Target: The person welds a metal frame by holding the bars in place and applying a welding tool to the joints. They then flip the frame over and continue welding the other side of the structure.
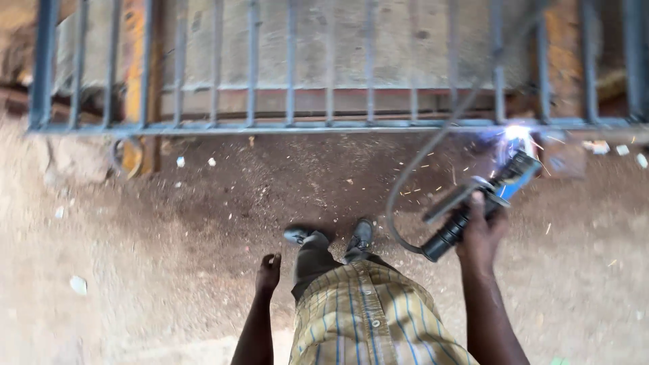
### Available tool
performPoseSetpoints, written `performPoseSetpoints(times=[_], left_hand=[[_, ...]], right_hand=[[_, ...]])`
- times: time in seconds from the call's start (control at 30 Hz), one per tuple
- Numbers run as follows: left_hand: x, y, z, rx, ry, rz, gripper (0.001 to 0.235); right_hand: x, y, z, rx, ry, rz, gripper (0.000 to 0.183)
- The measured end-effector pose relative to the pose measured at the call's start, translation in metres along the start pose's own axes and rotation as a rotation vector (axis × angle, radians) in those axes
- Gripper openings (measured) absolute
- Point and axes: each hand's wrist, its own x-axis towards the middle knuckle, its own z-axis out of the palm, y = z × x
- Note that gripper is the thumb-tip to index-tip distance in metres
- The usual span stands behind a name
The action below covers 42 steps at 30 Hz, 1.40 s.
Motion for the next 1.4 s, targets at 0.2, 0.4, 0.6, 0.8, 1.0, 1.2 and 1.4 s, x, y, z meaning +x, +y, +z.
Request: performPoseSetpoints(times=[0.2, 0.4, 0.6, 0.8, 1.0, 1.2, 1.4], left_hand=[[-0.001, -0.035, 0.0, -0.183, 0.059, -0.04, 0.068], [-0.025, -0.092, -0.008, -0.143, 0.057, -0.222, 0.071], [-0.05, -0.135, -0.018, -0.228, 0.082, -0.28, 0.073], [-0.049, -0.167, -0.029, -0.224, 0.112, -0.377, 0.071], [-0.03, -0.192, -0.044, -0.518, 0.254, -0.38, 0.071], [-0.052, -0.218, -0.042, -0.567, 0.38, -0.453, 0.068], [-0.087, -0.249, -0.016, -0.635, 0.268, -0.665, 0.074]], right_hand=[[0.002, 0.008, -0.008, 0.039, -0.106, -0.069, 0.026], [-0.025, -0.01, 0.017, 0.121, -0.155, -0.1, 0.033], [-0.055, -0.023, 0.068, -0.303, -0.181, -0.277, 0.04], [-0.024, 0.011, 0.14, -0.468, -0.712, -0.519, 0.034], [-0.056, 0.024, 0.324, -1.033, -1.068, -0.517, 0.034], [-0.071, 0.032, 0.471, -1.082, -1.181, -1.228, 0.061], [-0.086, 0.029, 0.508, -1.318, -1.247, -0.866, 0.072]])
